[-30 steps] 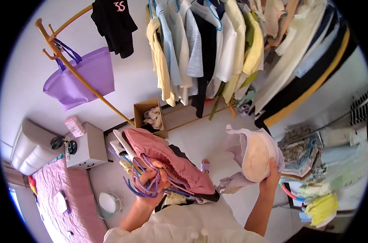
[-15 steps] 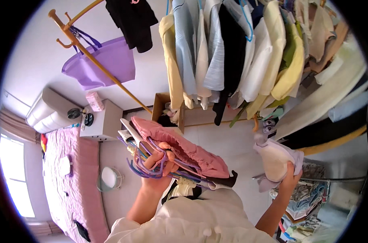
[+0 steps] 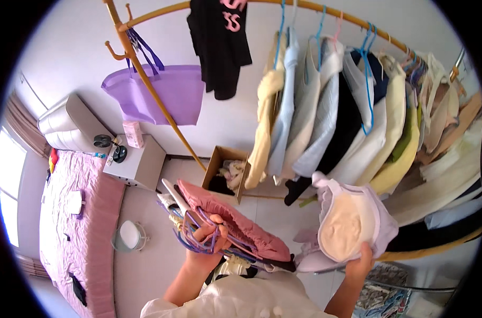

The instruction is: The person hangs clothes onto a garment rack using hangers, removes garments from hangers, and folds a pair of shorts by hand.

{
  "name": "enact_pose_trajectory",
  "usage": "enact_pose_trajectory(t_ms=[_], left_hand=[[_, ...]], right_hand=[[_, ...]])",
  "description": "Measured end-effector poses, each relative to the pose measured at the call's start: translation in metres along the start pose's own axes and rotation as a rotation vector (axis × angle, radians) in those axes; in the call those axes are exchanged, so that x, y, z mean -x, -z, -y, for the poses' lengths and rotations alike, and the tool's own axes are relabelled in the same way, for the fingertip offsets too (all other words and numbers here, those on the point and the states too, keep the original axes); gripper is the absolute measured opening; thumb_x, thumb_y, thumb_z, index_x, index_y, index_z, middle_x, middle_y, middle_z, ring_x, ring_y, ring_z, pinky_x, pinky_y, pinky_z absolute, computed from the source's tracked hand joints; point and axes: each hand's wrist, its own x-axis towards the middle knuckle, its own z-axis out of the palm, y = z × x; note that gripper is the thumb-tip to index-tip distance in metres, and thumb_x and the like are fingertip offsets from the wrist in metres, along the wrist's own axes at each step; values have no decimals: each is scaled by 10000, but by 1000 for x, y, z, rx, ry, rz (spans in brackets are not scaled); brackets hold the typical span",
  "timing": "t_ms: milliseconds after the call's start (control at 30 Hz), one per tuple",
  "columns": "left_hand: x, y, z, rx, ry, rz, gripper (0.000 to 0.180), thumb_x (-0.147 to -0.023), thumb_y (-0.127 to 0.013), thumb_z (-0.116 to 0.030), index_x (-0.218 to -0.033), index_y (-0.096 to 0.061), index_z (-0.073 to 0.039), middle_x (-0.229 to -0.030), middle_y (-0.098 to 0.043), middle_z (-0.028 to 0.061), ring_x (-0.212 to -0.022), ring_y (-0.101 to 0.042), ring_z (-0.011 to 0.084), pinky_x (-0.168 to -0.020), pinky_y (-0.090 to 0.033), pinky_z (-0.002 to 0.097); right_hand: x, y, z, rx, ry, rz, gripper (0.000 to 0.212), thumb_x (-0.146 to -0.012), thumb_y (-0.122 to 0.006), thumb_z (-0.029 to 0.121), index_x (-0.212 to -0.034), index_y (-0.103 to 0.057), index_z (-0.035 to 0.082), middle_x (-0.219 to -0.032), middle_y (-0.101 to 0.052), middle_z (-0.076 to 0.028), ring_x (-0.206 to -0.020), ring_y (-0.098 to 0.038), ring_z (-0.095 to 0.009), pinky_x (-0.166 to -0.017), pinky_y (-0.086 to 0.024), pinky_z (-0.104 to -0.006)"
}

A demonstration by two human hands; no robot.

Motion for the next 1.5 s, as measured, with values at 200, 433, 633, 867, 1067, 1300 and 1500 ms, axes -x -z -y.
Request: enact_pose_trajectory(t_ms=[200,433,633,867,1067,1300,1500], left_hand=[[-8,12,-41,-24,-60,-45,184,-819,-468,-141,-965,-559,-76,-746,-630,94,-400,-418,116,-518,-349,270],[-14,44,-88,11,-125,-109,170,-797,-476,-128,-926,-567,-68,-738,-634,95,-402,-423,135,-487,-341,281],[-12,74,-122,74,-175,-103,158,-795,-480,-131,-916,-561,-68,-761,-633,91,-432,-429,141,-508,-357,282],[-7,91,-149,50,-191,-89,150,-800,-470,-133,-915,-543,-68,-748,-622,81,-443,-422,131,-500,-331,263],[1,98,-171,-9,-264,-199,147,-826,-426,-130,-944,-498,-80,-731,-607,76,-408,-408,117,-515,-325,266],[-5,111,-179,28,-206,-217,163,-781,-460,-136,-920,-517,-74,-709,-598,92,-480,-436,135,-516,-339,273],[-5,109,-186,46,-152,-262,135,-778,-468,-144,-884,-508,-70,-704,-598,96,-481,-444,142,-509,-340,290]], right_hand=[[5,-98,47,-136,168,90,601,-715,-559,112,-1282,-381,22,-1240,-446,-146,-1095,-486,-289,-868,-448,-411],[-7,-247,116,48,722,-126,374,-821,-514,262,-1101,-525,14,-1146,-498,-141,-1074,-480,-241,-911,-393,-364],[-27,-385,168,-367,475,442,293,-793,-556,182,-1038,-560,21,-1089,-551,-120,-1036,-520,-234,-895,-422,-359],[-116,-566,146,32,862,579,322,-779,-585,211,-1014,-578,-10,-973,-611,-102,-884,-582,-237,-789,-480,-352],[-138,-593,118,1072,709,295,318,-792,-571,226,-991,-580,-22,-936,-613,-121,-822,-594,-258,-751,-488,-377],[-178,-582,133,740,950,266,347,-798,-502,250,-884,-586,-75,-788,-615,-207,-700,-575,-323,-645,-460,-410],[-137,-606,162,144,641,467,249,-841,-449,167,-876,-594,-31,-876,-618,-185,-797,-598,-303,-666,-477,-427]])
